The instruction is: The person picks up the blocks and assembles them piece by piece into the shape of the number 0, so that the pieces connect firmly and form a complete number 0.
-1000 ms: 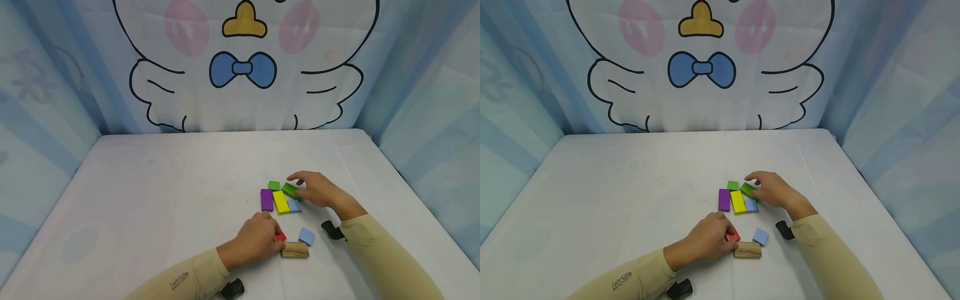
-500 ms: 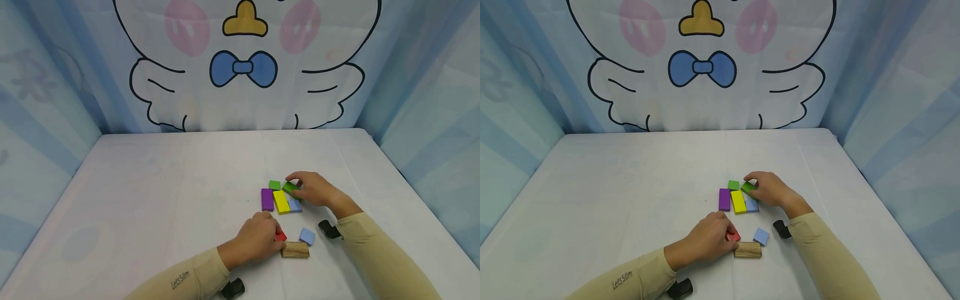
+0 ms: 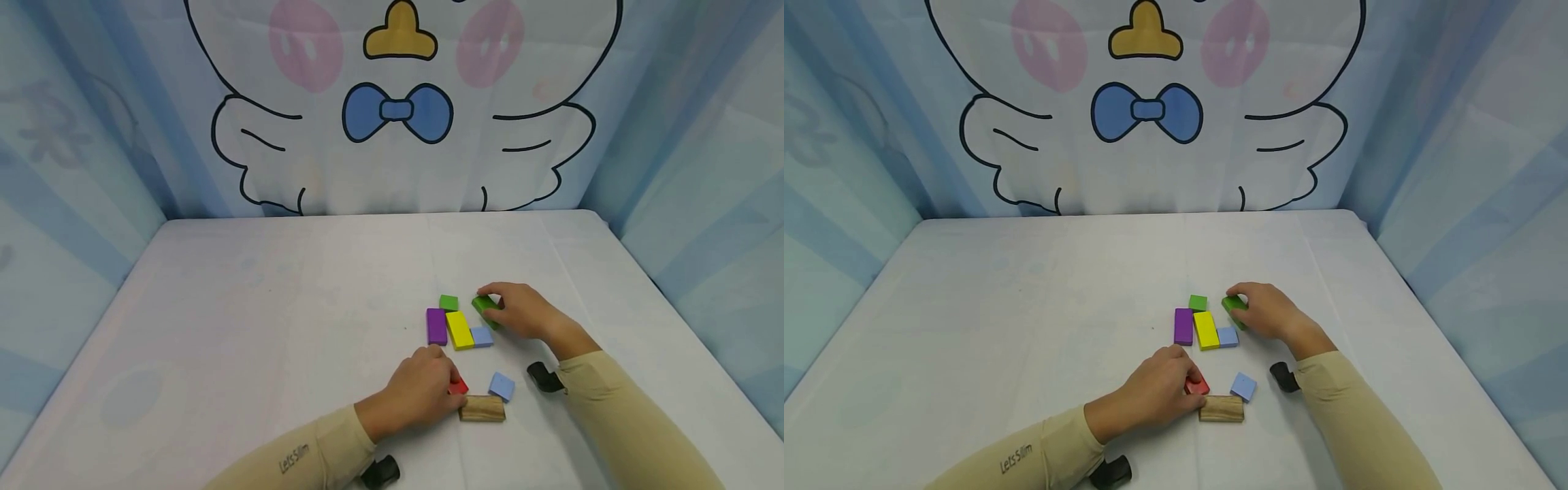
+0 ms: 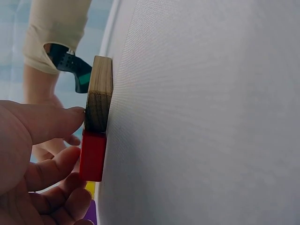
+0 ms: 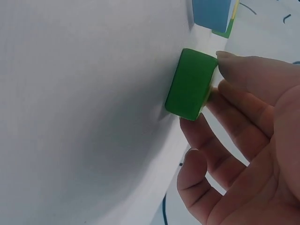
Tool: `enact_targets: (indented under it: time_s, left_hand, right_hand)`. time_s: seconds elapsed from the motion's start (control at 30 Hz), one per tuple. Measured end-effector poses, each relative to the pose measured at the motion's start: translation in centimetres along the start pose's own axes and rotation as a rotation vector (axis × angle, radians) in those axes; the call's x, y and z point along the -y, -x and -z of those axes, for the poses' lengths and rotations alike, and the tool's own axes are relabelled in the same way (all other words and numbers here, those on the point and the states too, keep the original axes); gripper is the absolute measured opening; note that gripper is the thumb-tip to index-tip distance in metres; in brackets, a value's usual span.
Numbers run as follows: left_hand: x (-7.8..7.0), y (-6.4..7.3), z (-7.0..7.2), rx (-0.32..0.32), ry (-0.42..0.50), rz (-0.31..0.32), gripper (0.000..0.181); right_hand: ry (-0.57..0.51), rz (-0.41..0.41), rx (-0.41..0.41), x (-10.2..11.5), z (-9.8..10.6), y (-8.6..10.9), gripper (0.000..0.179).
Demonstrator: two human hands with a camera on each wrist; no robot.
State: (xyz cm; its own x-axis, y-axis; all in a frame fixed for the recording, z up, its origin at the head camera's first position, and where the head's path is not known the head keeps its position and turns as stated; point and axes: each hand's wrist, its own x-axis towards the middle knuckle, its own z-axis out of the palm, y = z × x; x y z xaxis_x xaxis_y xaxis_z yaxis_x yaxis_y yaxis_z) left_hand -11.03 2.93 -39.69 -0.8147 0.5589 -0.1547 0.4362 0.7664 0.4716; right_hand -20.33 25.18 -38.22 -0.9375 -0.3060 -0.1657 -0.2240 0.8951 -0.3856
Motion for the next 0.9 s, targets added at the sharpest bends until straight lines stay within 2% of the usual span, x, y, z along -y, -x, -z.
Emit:
enact_targets:
  time_s: [0.27,0.67,0.9]
  left_hand:
    - [-0.1,0.1,0.0,-0.007,-0.006,-0.007,0.027]
    - [-0.2,0.2,0.0,-0.010,-0.010,0.003,0.029]
    - [-0.2,0.2,0.0,-0.010,-0.013,0.004,0.029]
  right_hand:
    - [0.001,-0.009,-0.013,-0.7,0.1,0.6,0.044]
    - [-0.042,-0.030,0.013,-1.6,0.5,1.8,0.058]
    - [-0.037,-0.023,-0.005,-1.9,0.6,2.2,0.059]
